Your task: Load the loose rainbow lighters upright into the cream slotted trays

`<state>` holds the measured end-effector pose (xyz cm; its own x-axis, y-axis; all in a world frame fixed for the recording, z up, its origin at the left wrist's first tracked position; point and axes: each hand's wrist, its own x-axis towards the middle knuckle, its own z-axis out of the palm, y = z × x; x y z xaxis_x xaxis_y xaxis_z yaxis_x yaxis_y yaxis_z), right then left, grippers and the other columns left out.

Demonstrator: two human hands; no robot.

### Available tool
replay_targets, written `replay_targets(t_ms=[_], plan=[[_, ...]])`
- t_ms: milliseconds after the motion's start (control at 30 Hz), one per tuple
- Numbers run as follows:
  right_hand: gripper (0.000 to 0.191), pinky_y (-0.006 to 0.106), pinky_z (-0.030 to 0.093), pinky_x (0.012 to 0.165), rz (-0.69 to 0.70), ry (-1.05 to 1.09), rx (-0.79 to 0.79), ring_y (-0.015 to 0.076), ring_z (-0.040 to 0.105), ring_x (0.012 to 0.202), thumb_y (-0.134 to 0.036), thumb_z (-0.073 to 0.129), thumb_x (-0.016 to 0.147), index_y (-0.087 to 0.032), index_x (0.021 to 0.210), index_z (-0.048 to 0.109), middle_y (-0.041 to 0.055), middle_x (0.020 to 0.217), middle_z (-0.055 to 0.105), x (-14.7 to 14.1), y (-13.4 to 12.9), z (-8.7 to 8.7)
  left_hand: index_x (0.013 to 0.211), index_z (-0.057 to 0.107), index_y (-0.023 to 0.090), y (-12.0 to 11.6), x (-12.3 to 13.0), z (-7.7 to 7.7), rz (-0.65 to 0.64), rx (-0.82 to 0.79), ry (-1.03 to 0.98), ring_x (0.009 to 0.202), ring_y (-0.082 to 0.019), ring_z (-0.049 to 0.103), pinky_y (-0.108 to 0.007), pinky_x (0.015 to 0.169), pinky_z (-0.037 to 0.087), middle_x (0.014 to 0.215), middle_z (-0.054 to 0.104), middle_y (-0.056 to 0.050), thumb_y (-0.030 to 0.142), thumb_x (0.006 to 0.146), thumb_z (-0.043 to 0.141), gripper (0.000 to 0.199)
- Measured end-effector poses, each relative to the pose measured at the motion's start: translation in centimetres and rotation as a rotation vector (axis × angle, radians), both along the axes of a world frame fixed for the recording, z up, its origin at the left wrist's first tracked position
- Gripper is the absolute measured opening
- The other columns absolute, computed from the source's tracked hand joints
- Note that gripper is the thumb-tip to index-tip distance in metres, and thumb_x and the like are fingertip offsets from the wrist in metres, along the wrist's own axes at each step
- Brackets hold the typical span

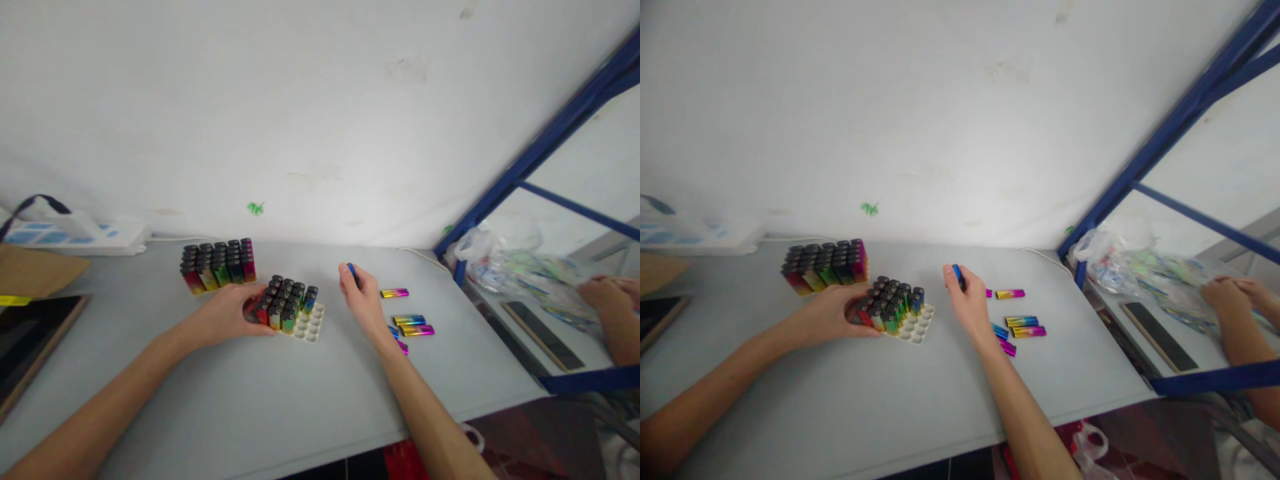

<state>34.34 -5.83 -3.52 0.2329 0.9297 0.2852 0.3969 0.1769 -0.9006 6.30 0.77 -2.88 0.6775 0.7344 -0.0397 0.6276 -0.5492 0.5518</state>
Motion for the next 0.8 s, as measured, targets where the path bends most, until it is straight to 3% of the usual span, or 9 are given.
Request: replay_targets(t_ms=[133, 333, 467, 600, 700, 800], plan=[[0.055, 0.028, 0.025, 0.055, -0.143, -0.027, 0.0, 0.0121, 0.035, 0.058, -0.064, 0.054, 0.097, -0.024, 0.062, 0.038, -0.0053, 0.058, 0.034, -0.1, -0.3, 0.1, 0.109, 0.073, 0.014, 0.0, 0.1, 0.2, 0.013, -0.017, 0.013, 0.074, -0.02, 0.059, -0.025, 0.067, 0.04, 0.084, 0.071, 0.0, 0.052, 0.075, 0.082, 0.051], [0.042, 0.029, 0.025, 0.056, -0.177, -0.054, 0.02, 0.0123, 0.036, 0.057, -0.049, 0.051, 0.094, -0.024, 0.062, 0.039, -0.0057, 0.056, 0.034, -0.4, -0.3, 0.1, 0.112, 0.073, 0.016, 0.4, 0.0, -0.5, 0.029, 0.018, 0.021, 0.072, -0.02, 0.059, -0.026, 0.066, 0.041, 0.083, 0.071, 0.0, 0.057, 0.071, 0.083, 0.059], [0.045, 0.028, 0.028, 0.057, -0.102, -0.067, 0.01, 0.0129, 0.039, 0.058, -0.055, 0.054, 0.098, -0.023, 0.067, 0.045, -0.0055, 0.059, 0.04, -0.4, -0.4, 0.2, 0.111, 0.073, 0.016, 0.2, 0.0, -0.4, 0.026, 0.019, 0.005, 0.073, -0.019, 0.059, -0.026, 0.067, 0.042, 0.085, 0.072, 0.0, 0.054, 0.073, 0.083, 0.054], [0.038, 0.028, 0.039, 0.062, 0.051, -0.084, 0.011, 0.0146, 0.05, 0.063, -0.057, 0.051, 0.104, -0.023, 0.091, 0.059, -0.0044, 0.068, 0.054, 0.0, -1.0, 1.0, 0.107, 0.074, 0.016, 0.1, 0.1, -0.2, 0.021, 0.011, -0.005, 0.074, -0.02, 0.06, -0.026, 0.066, 0.042, 0.085, 0.072, -0.001, 0.057, 0.073, 0.082, 0.054], [0.032, 0.032, 0.048, 0.077, 0.167, -0.255, 0.08, 0.0186, 0.062, 0.081, -0.049, 0.049, 0.108, -0.022, 0.098, 0.064, 0.0031, 0.087, 0.067, 0.5, -1.4, 1.7, 0.108, 0.074, 0.015, 0.1, 0.1, -0.3, -0.004, 0.021, -0.04, 0.073, -0.021, 0.062, -0.027, 0.066, 0.043, 0.086, 0.073, -0.002, 0.06, 0.072, 0.083, 0.058], [0.031, 0.036, 0.049, 0.089, 0.108, -0.49, 0.202, 0.024, 0.064, 0.097, -0.048, 0.058, 0.105, -0.021, 0.096, 0.071, 0.0103, 0.1, 0.068, 1.0, -1.6, 2.2, 0.108, 0.074, 0.016, 0.0, 0.1, -0.3, -0.018, 0.004, -0.07, 0.075, -0.021, 0.063, -0.027, 0.068, 0.045, 0.088, 0.075, -0.002, 0.057, 0.073, 0.084, 0.055]])
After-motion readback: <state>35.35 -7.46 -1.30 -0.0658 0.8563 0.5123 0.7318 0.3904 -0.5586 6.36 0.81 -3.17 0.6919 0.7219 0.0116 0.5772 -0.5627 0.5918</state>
